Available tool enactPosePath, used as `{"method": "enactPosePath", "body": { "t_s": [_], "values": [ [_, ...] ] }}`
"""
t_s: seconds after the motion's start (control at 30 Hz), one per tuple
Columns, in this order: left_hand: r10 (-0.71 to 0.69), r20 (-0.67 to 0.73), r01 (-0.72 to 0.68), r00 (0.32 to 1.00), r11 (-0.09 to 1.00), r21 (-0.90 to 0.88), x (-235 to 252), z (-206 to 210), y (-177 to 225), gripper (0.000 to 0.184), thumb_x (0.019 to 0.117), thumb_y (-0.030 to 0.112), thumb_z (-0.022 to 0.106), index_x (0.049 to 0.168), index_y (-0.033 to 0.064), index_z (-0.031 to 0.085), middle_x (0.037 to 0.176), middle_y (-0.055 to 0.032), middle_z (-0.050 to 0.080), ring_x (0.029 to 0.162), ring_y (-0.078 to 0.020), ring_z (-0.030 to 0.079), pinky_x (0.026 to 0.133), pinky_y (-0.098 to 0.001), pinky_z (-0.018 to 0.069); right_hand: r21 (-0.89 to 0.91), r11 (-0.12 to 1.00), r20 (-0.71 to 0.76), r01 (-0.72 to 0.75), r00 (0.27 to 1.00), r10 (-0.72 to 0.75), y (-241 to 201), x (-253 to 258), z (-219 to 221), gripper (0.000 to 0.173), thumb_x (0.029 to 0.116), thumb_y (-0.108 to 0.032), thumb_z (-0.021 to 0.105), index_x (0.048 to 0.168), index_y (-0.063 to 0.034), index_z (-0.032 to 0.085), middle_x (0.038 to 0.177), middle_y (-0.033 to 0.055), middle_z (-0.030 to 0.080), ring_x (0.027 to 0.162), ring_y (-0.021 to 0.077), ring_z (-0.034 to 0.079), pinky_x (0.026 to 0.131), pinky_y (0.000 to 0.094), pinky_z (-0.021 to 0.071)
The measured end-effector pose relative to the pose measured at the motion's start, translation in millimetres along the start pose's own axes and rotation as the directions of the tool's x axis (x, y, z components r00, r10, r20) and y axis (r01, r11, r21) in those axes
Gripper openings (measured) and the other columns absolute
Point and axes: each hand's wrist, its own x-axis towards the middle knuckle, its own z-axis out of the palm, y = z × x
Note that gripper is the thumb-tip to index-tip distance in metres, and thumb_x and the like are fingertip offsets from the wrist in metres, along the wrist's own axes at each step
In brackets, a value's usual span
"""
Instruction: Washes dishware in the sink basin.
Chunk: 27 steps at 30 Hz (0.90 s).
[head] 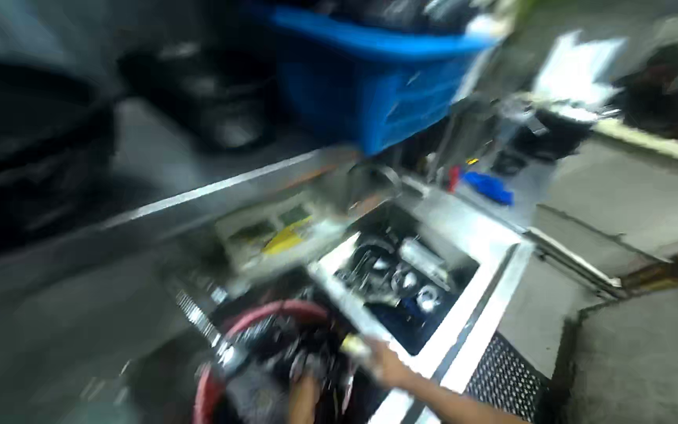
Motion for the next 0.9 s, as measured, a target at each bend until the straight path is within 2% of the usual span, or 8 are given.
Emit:
{"method": "enactPosePath", "body": {
  "t_s": [0.1,0.17,0.27,0.37,0.5,0.6,0.7,0.9],
  "values": [
    [-0.240,-0.058,0.240,0.969,0.971,-0.018,9.8,2.5,-35.2,0.042,0.1084,0.032,0.049,0.136,0.0010,0.055,0.096,-0.0169,0.063,0.073,-0.0227,0.058,0.067,-0.0404,0.0513,0.098,0.990,-0.102,-0.105,0.988,0.115,30.2,-11.8,-17.7,0.049,0.0976,-0.024,0.063,0.140,-0.0001,0.057,0.131,0.0169,0.066,0.119,0.0226,0.065,0.106,0.0418,0.0519],
    [-0.323,-0.065,0.325,0.944,0.946,0.017,12.6,6.8,-47.4,0.044,0.1084,0.033,0.048,0.139,0.0015,0.053,0.109,-0.0215,0.063,0.086,-0.0286,0.062,0.076,-0.0461,0.0533,0.168,0.978,-0.149,-0.125,0.977,0.150,46.8,-22.3,-23.8,0.045,0.0973,-0.026,0.061,0.135,-0.0013,0.059,0.116,0.0130,0.069,0.096,0.0187,0.069,0.085,0.0394,0.0593],
    [-0.318,-0.176,0.344,0.932,0.928,0.142,16.3,20.9,-48.4,0.041,0.1062,0.028,0.052,0.133,-0.0019,0.058,0.117,-0.0254,0.063,0.100,-0.0343,0.063,0.086,-0.0519,0.0530,0.237,0.950,-0.150,-0.205,0.958,0.244,54.4,-43.5,-31.1,0.045,0.0965,-0.026,0.058,0.135,-0.0023,0.058,0.101,0.0095,0.070,0.078,0.0166,0.068,0.070,0.0378,0.0599],
    [-0.242,-0.258,0.310,0.935,0.912,0.268,38.7,35.6,-34.7,0.038,0.1031,0.024,0.057,0.130,-0.0014,0.063,0.130,-0.0246,0.063,0.125,-0.0373,0.059,0.107,-0.0545,0.0457,0.217,0.949,-0.168,-0.228,0.949,0.267,58.1,-54.2,-34.4,0.045,0.0953,-0.026,0.059,0.134,-0.0026,0.059,0.101,0.0069,0.072,0.080,0.0138,0.069,0.074,0.0355,0.0607],
    [-0.149,-0.424,0.247,0.893,0.951,0.188,87.1,61.8,1.4,0.042,0.0990,0.027,0.065,0.130,-0.0002,0.063,0.123,-0.0243,0.067,0.117,-0.0385,0.064,0.102,-0.0576,0.0497,0.269,0.937,-0.153,-0.223,0.951,0.270,60.5,-55.3,-37.4,0.043,0.0945,-0.024,0.060,0.131,-0.0017,0.060,0.099,0.0052,0.072,0.081,0.0122,0.070,0.074,0.0340,0.0613],
    [-0.266,-0.527,0.333,0.807,0.942,0.035,133.0,77.7,15.1,0.054,0.0978,0.033,0.067,0.136,-0.0024,0.056,0.126,-0.0281,0.063,0.115,-0.0407,0.064,0.097,-0.0574,0.0526,0.298,0.924,-0.110,-0.238,0.953,0.281,57.5,-54.2,-43.9,0.042,0.0953,-0.018,0.061,0.132,0.0009,0.060,0.109,0.0084,0.071,0.090,0.0123,0.070,0.081,0.0342,0.0610],
    [-0.410,-0.476,0.417,0.778,0.904,-0.097,162.8,77.8,1.0,0.062,0.1001,0.032,0.064,0.147,-0.0009,0.041,0.132,-0.0309,0.057,0.111,-0.0428,0.065,0.088,-0.0580,0.0582,0.290,0.921,-0.065,-0.262,0.954,0.292,57.0,-51.4,-54.1,0.041,0.0966,-0.015,0.060,0.134,0.0015,0.059,0.118,0.0109,0.069,0.096,0.0123,0.069,0.086,0.0339,0.0597],
    [-0.333,-0.468,0.315,0.819,0.942,-0.119,125.2,72.0,2.3,0.043,0.0999,0.012,0.058,0.139,-0.0019,0.048,0.119,-0.0285,0.063,0.091,-0.0371,0.071,0.074,-0.0527,0.0618,0.321,0.912,-0.101,-0.256,0.948,0.302,59.0,-29.3,-71.2,0.043,0.0957,-0.020,0.060,0.134,-0.0005,0.059,0.117,0.0091,0.069,0.094,0.0131,0.069,0.082,0.0342,0.0607]
  ]
}}
